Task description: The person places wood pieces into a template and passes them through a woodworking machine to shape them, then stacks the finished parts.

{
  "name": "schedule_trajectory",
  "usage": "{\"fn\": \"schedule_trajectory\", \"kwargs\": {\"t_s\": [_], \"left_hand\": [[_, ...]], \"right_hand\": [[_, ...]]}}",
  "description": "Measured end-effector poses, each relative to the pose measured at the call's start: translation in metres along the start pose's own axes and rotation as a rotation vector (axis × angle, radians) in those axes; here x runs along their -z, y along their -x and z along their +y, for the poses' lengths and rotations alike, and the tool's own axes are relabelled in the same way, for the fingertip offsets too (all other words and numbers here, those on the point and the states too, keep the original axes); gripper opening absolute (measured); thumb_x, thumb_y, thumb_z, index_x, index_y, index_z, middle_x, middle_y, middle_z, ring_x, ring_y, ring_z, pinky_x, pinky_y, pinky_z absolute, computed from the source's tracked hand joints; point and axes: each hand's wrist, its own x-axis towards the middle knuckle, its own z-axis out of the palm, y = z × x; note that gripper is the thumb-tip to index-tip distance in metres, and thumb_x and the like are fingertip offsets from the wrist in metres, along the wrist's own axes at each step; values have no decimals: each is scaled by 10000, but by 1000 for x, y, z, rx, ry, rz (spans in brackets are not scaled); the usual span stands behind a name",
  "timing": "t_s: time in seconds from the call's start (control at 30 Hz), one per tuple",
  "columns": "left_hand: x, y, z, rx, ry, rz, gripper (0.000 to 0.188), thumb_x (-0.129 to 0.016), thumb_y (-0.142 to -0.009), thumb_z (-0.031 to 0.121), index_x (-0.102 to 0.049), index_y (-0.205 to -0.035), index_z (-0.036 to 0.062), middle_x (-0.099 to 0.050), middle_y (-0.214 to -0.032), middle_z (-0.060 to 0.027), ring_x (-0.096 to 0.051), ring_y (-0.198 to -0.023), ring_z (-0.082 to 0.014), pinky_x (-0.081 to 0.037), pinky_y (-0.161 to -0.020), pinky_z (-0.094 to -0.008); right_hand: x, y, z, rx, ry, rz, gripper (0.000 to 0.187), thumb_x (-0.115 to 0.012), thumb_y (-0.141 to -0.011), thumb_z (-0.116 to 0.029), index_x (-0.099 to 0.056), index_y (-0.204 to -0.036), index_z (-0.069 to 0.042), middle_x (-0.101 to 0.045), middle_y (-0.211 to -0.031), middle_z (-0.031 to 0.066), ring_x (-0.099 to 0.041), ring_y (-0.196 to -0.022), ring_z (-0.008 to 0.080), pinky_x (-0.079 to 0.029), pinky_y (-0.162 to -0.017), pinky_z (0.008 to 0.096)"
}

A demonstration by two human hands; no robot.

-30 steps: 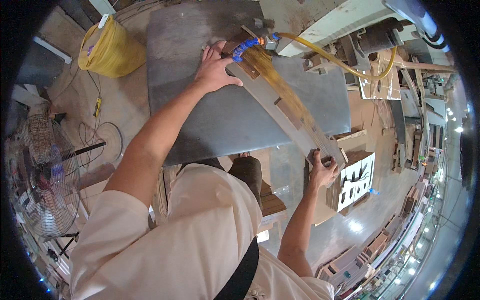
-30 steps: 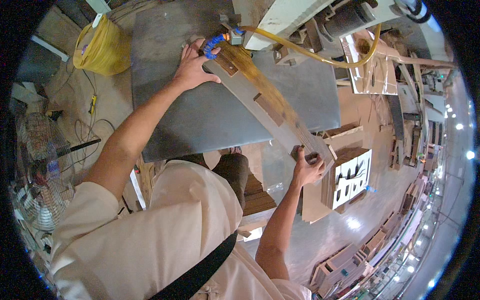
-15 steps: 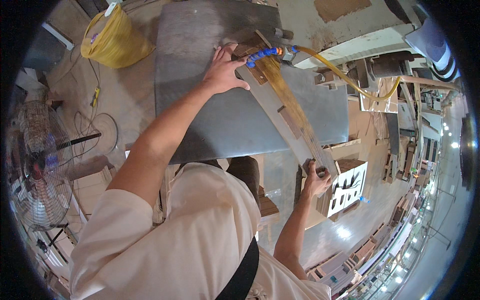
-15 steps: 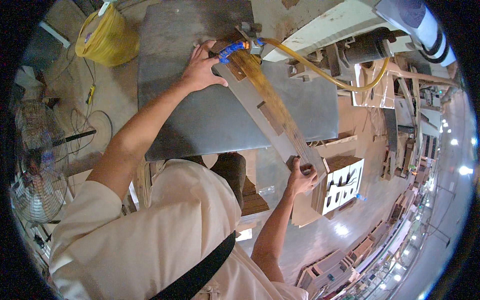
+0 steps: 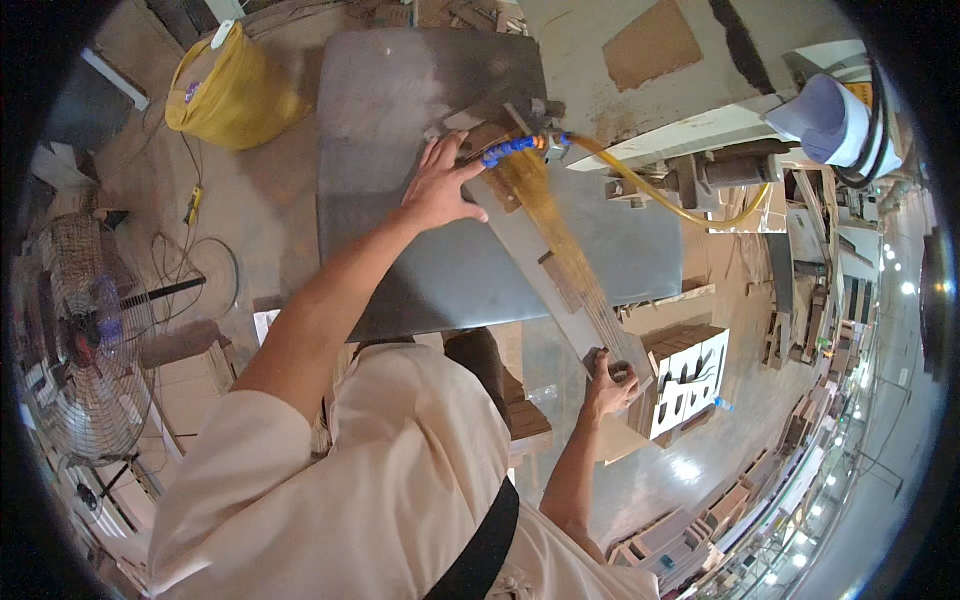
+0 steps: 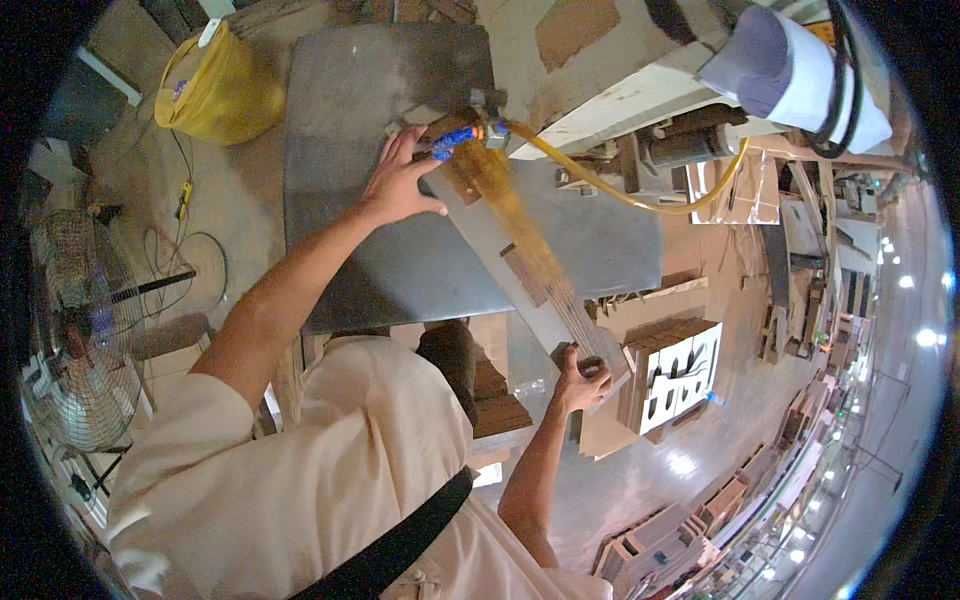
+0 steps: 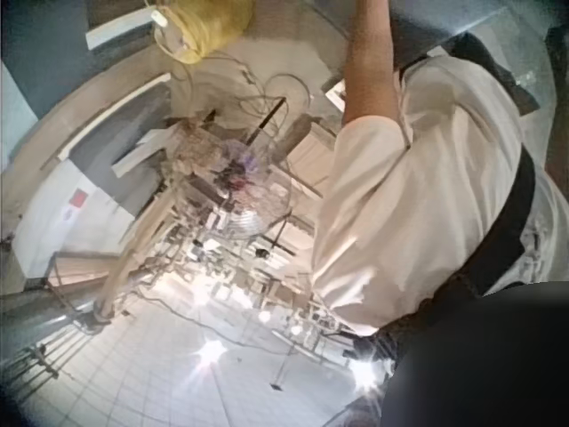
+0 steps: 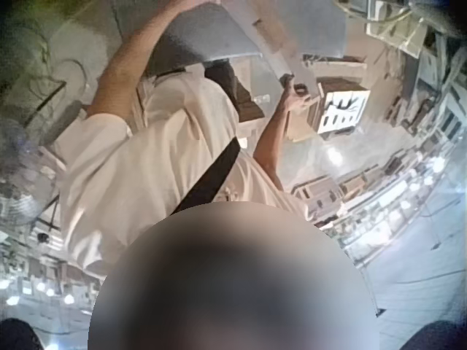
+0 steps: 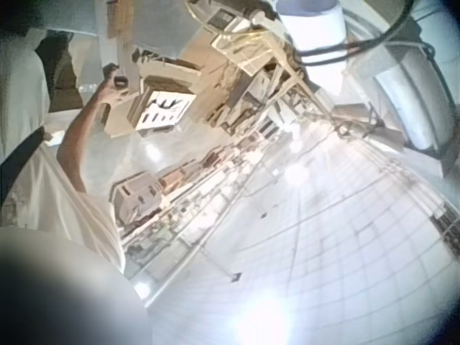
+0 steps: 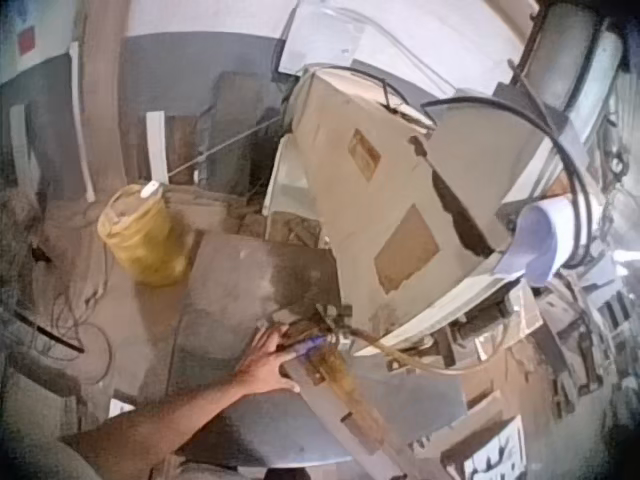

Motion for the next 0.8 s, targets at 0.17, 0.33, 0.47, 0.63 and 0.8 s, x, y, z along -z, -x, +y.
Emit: {"fn": "schedule_trajectory", "kwargs": {"t_s": [0.17, 0.33, 0.47, 0.63, 0.8], "left_hand": [[22, 55, 7, -3, -26, 105, 836, -906, -610, 457, -620, -1347, 186, -351, -1476, -241, -313, -1402, -431, -225, -1168, -570], [54, 139, -7, 174, -137, 289, 635, -830, -741, 463, -676, -1272, 151, -442, -1438, -197, -410, -1318, -393, -296, -1086, -549], [86, 185, -37, 553, -305, 297, 600, -745, -816, 503, -641, -1300, 164, -559, -1322, -172, -482, -1269, -354, -295, -1088, -557], [128, 192, -69, 739, -435, 286, 649, -762, -800, 472, -603, -1326, 126, -566, -1313, -188, -525, -1220, -374, -349, -1053, -557], [133, 165, -30, 258, -253, 39, 764, -817, -751, 390, -540, -1402, 100, -494, -1438, -191, -468, -1313, -387, -283, -1148, -535]], "right_hand": [[-5, -1, 24, 161, -44, 44, 820, -862, -589, -571, -640, -1219, -96, -484, -1404, 144, -437, -1263, 422, -407, -1015, 576], [9, 17, -12, 372, -161, -59, 794, -866, -622, -503, -635, -1222, -36, -521, -1335, 191, -460, -1274, 381, -367, -1074, 514], [7, 41, -49, 490, -276, -154, 770, -857, -638, -532, -648, -1211, -62, -519, -1351, 195, -430, -1277, 403, -352, -1080, 535], [2, 58, -87, 557, -305, -198, 710, -854, -660, -417, -646, -1241, -67, -534, -1350, 180, -452, -1272, 399, -367, -1084, 499], [-2, 59, -100, 597, -354, -256, 663, -836, -684, -336, -642, -1260, -71, -533, -1364, 175, -465, -1271, 396, -383, -1072, 489]]}}
